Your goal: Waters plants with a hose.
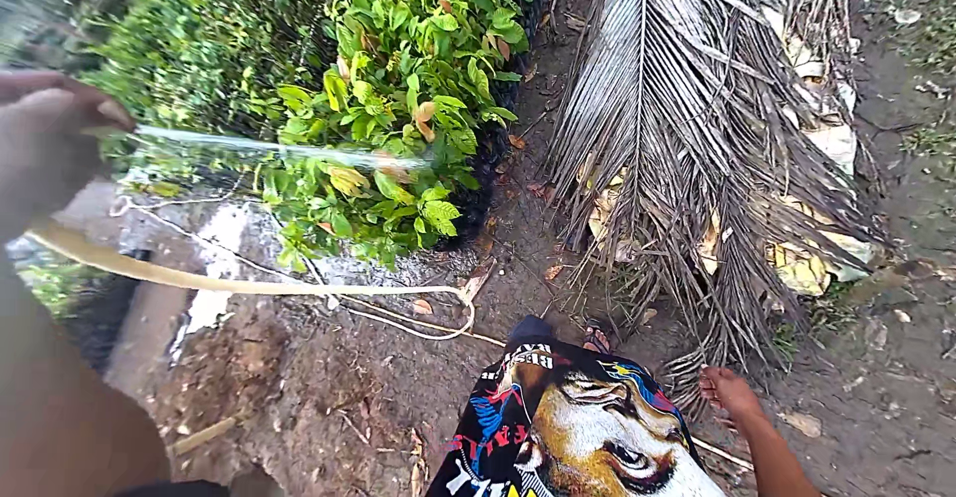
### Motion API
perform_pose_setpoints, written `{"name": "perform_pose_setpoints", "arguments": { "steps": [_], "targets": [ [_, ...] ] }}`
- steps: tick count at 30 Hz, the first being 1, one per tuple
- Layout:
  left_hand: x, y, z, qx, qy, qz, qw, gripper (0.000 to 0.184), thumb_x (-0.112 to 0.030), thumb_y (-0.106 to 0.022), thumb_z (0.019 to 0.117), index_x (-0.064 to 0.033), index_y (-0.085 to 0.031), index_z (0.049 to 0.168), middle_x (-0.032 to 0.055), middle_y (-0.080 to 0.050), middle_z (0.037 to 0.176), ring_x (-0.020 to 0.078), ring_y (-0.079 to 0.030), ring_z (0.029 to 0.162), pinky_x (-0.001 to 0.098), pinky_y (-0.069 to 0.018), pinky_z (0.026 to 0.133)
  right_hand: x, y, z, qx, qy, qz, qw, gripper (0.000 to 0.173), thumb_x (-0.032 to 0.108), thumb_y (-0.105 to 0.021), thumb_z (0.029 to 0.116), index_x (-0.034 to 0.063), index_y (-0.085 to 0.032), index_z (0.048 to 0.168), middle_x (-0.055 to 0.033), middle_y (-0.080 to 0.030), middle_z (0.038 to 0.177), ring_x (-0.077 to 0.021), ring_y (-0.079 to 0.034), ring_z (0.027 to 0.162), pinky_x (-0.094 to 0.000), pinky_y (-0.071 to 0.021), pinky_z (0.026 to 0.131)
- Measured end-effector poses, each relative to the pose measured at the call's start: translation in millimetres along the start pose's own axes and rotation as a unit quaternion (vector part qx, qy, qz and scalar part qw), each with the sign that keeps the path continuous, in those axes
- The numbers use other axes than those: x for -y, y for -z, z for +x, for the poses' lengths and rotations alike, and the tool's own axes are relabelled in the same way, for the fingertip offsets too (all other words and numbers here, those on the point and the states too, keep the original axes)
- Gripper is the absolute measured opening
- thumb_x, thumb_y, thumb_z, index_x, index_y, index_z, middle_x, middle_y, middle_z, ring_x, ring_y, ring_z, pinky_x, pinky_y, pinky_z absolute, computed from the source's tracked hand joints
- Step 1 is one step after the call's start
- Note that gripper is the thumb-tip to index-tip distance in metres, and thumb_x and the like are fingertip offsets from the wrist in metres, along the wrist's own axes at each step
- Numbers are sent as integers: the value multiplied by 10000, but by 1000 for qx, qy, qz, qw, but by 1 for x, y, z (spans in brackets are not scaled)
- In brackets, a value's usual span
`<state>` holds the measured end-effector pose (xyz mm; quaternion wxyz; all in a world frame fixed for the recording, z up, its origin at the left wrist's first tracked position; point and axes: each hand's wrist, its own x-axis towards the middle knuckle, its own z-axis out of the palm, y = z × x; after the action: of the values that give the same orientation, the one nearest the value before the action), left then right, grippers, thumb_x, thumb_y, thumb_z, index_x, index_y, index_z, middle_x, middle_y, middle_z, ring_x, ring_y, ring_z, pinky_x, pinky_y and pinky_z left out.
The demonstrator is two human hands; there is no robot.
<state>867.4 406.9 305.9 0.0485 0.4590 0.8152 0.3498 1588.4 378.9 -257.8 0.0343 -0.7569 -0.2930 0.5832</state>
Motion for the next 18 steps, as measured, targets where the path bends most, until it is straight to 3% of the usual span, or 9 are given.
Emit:
{"name": "perform_pose_setpoints", "arguments": {
  "steps": [2, 4, 6, 8, 10, 11, 14, 16, 18],
  "targets": [
    [7, 13, 15, -2, -59, -59, 996, 96, -36, -493, 991, -14, -581, 1022, -31, -628, 893, 3, -612, 796, 195, -527, 808, 23, -7, 5, 7, 30, -34, 999, 367, 287, -477, 1103, -26, -619, 1232, -159, -680, 969, -201, -636, 750, -406, -529, 702],
    [5, 22, 28, -20, -76, -47, 996, 84, -21, -535, 964, 12, -605, 999, -16, -626, 874, 11, -600, 788, 202, -517, 795, 59, -21, 4, 15, 63, -60, 996, 362, 282, -489, 1098, -21, -627, 1240, -175, -693, 1005, -239, -664, 803, -451, -546, 757],
    [-10, 27, 31, -3, -37, 17, 999, 101, -62, -558, 969, -93, -627, 902, -87, -618, 807, -55, -567, 712, 134, -488, 676, 103, -43, -3, 31, 94, -66, 993, 351, 266, -504, 1092, -18, -632, 1254, -173, -698, 1009, -248, -669, 823, -461, -551, 776],
    [-21, 31, 37, 20, 15, 37, 999, 172, -139, -564, 1000, -194, -614, 845, -146, -567, 705, -82, -482, 573, 110, -418, 528, 157, -76, -14, 57, 128, -37, 989, 327, 258, -502, 1095, -9, -630, 1235, -124, -686, 948, -183, -645, 751, -381, -547, 712],
    [-22, 36, 46, 18, 51, 47, 997, 238, -264, -569, 1031, -247, -577, 794, -145, -398, 541, -47, -266, 382, 136, -224, 340, 218, -121, -33, 112, 191, -8, 975, 314, 242, -475, 1105, -17, -623, 1202, -95, -673, 899, -139, -640, 709, -322, -554, 680],
    [-18, 43, 45, 28, 58, 46, 997, 234, -302, -574, 1036, -247, -582, 809, -130, -371, 530, -26, -233, 366, 154, -197, 325, 247, -148, -47, 143, 228, -10, 963, 315, 238, -461, 1109, -21, -620, 1191, -85, -669, 892, -127, -644, 710, -305, -559, 681],
    [-14, 46, 36, 46, 52, 78, 995, 194, -326, -587, 1021, -229, -613, 854, -116, -394, 559, -15, -282, 398, 170, -249, 369, 325, -228, -96, 235, 317, -54, 917, 311, 219, -465, 1102, -27, -621, 1211, -94, -679, 940, -139, -660, 769, -324, -570, 737],
    [-19, 40, 27, 0, 81, 111, 990, 178, -322, -561, 1042, -215, -662, 942, -103, -397, 603, -3, -282, 439, 183, -255, 406, 364, -279, -131, 298, 359, -85, 881, 283, 197, -485, 1092, -29, -621, 1194, -86, -680, 935, -132, -663, 774, -315, -574, 744],
    [1, 48, 31, -28, 95, 123, 987, 200, -361, -537, 1040, -241, -684, 976, -91, -431, 637, 14, -312, 462, 222, -293, 435, 388, -329, -160, 369, 375, -115, 843, 266, 191, -492, 1087, -24, -624, 1173, -73, -679, 923, -124, -664, 771, -308, -582, 749]
  ]
}}
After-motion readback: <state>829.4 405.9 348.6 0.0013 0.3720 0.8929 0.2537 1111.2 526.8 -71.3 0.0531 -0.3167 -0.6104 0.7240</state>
